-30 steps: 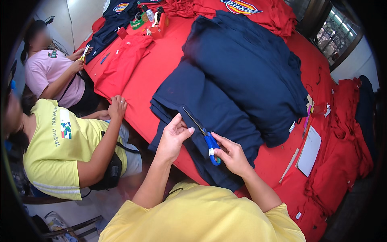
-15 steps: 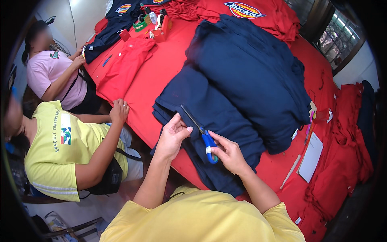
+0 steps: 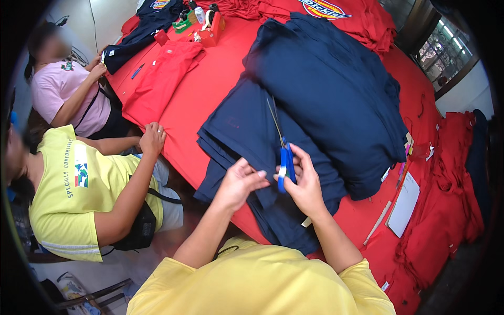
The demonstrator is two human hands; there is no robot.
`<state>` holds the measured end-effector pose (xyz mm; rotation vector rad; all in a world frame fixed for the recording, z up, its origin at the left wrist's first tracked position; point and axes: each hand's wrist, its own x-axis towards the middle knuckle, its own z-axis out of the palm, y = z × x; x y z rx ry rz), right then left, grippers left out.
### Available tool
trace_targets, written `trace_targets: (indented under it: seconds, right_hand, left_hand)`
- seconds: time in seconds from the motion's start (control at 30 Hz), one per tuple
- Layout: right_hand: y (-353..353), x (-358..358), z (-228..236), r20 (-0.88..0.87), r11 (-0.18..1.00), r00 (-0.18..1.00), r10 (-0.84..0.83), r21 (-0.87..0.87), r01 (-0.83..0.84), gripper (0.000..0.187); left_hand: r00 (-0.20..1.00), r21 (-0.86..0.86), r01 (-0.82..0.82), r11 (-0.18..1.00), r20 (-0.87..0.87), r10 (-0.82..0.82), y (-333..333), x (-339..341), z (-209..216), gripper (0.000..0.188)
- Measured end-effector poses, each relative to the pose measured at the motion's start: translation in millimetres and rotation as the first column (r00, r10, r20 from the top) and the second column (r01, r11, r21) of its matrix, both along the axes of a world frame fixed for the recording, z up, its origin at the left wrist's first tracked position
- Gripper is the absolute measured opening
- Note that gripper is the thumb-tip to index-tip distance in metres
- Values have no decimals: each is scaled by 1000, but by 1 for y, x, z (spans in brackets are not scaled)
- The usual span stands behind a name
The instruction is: The person uses shears to trim loose threads from a stack of navy blue shirts on a work table, moving each shirt aside after trimming it.
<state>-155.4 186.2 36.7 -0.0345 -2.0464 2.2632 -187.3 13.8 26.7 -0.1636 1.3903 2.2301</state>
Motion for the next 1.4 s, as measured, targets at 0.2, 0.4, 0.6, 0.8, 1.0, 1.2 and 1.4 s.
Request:
trace_targets:
  seconds: [0.2, 0.4, 0.6, 0.8, 1.0, 1.2, 1.4]
  right_hand:
    - [-6, -21, -30, 99, 979, 995, -7, 205, -14, 58]
    - [0, -3, -31, 122, 929, 992, 43, 361, -85, 57]
    - [7, 9, -31, 134, 984, 990, 39, 167, -61, 57]
    - [33, 82, 40, 431, 704, 866, 251, 533, -470, 60]
    - [41, 112, 5, 274, 626, 903, 332, 652, -428, 63]
    - [54, 108, 8, 190, 799, 938, 290, 492, -346, 55]
    - [61, 125, 7, 280, 675, 880, 384, 565, -475, 51]
  left_hand:
    - [999, -38, -13, 999, 50, 15, 9, -5, -19, 16]
    - [928, 358, -372, 856, 156, 338, -12, -64, -22, 39]
    - [821, 60, -555, 829, -116, 559, -84, -141, -68, 17]
    - [788, -251, -605, 756, -329, 521, -110, -168, -38, 27]
    - [665, -653, -728, -208, -599, -446, -81, -172, -7, 34]
    - [206, -843, 19, 537, -523, -827, 13, -87, 56, 22]
    - [317, -784, 100, 613, -559, -766, -2, 3, -12, 10]
